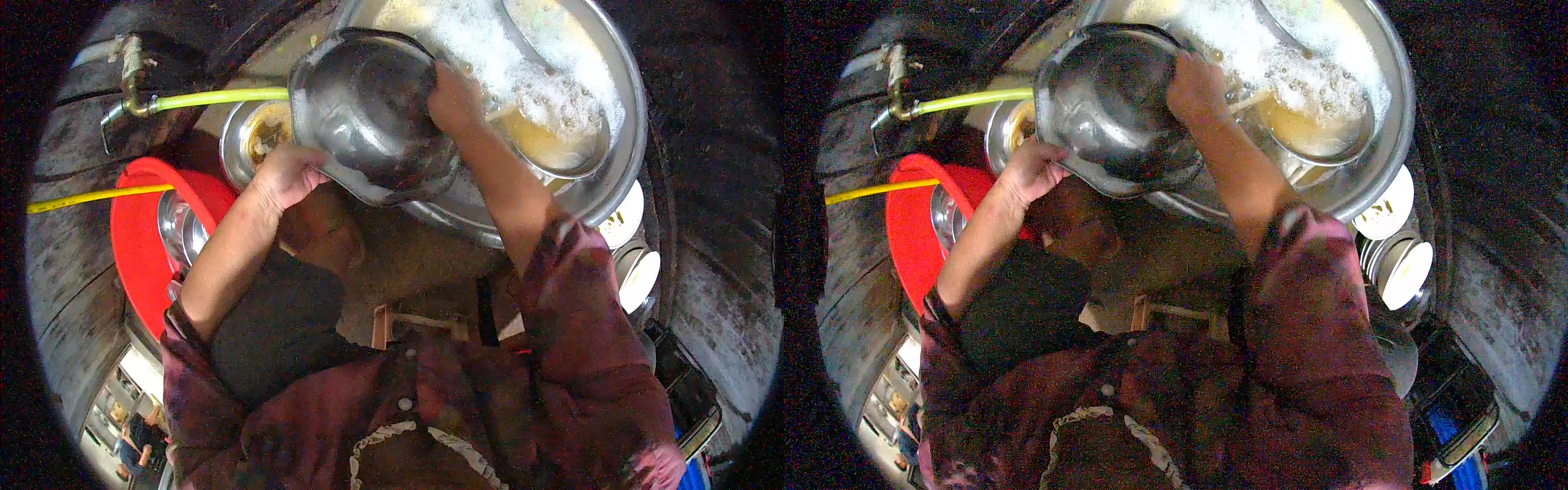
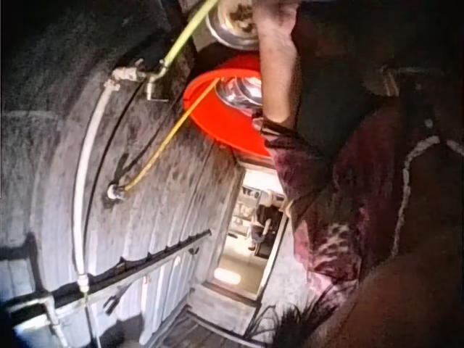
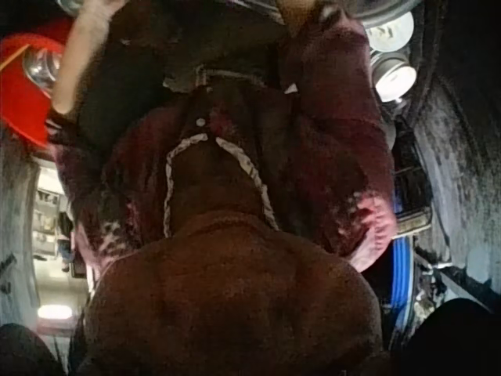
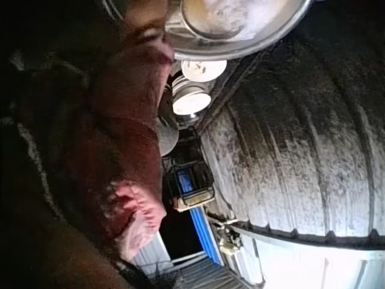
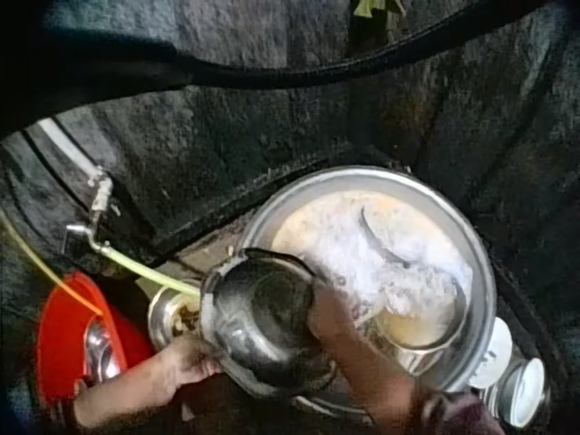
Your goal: The person washes various metal kitchenware items, including bowls, plates, and a rectangular tray, in a large metal basin filled with soapy water. They scrub the items with a sponge and rinse them using a yellow hose, placing the cleaned items into a red bucket.
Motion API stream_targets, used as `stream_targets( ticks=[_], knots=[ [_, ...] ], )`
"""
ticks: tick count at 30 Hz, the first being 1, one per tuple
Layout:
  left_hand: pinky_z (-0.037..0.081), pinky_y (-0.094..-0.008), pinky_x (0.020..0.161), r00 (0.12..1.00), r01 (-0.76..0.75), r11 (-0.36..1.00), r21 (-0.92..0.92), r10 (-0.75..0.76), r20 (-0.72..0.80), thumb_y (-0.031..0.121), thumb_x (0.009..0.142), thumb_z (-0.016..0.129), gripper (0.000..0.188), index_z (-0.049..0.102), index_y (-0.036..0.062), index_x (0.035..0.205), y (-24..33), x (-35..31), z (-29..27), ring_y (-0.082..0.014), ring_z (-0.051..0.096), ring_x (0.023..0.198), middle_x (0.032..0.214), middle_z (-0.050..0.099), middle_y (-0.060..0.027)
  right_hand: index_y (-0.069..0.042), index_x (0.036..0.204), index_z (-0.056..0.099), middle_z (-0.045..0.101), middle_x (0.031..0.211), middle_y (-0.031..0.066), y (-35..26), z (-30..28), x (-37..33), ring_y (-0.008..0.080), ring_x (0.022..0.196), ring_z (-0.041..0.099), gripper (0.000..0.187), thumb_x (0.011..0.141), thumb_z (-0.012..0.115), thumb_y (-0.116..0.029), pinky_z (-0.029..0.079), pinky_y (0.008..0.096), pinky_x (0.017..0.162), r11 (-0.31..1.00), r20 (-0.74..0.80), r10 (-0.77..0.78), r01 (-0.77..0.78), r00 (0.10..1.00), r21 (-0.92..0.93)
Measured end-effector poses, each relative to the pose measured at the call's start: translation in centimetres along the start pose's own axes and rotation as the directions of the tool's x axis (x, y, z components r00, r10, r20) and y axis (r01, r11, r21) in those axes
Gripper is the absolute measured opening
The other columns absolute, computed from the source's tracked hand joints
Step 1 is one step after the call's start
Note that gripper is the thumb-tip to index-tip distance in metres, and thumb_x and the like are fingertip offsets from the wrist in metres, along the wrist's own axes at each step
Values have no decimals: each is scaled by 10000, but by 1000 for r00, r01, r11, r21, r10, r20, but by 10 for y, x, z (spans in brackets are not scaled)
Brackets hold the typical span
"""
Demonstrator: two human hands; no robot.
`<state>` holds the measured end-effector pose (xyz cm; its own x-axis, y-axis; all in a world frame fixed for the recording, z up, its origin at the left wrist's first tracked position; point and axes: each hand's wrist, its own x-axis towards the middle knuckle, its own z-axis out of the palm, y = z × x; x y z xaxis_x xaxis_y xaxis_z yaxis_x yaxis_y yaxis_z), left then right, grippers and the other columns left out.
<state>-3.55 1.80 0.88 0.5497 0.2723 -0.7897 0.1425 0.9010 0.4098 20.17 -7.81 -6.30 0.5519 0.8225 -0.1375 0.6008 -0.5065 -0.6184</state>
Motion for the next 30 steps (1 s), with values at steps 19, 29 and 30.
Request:
stream_targets(
  ticks=[19,29,30],
  knots=[
    [439,-316,638,791,-596,465,655,481,378,2,636,461,326,541,-6,952,24,-48,78,-236,564,717,797,582,-107,-63,1104,510,561,1005,132,6,-90,-36,272,901,547,412,699,434,-59,438,369,814,110,245,237,-277,940,955],
    [448,-410,662,651,-596,-612,520,11,759,88,716,454,114,537,73,793,-7,-49,89,-326,553,770,776,554,-119,-20,1062,505,570,975,125,74,-117,-84,257,882,536,449,772,550,-359,425,376,781,229,469,466,-614,750,756],
    [454,-398,674,655,-611,-612,502,-35,755,87,708,468,108,538,76,790,-8,-46,87,-327,552,773,771,553,-112,-17,1030,509,579,899,112,83,-98,-89,242,793,545,384,743,575,-263,437,348,711,233,532,435,-661,727,713]
  ],
)
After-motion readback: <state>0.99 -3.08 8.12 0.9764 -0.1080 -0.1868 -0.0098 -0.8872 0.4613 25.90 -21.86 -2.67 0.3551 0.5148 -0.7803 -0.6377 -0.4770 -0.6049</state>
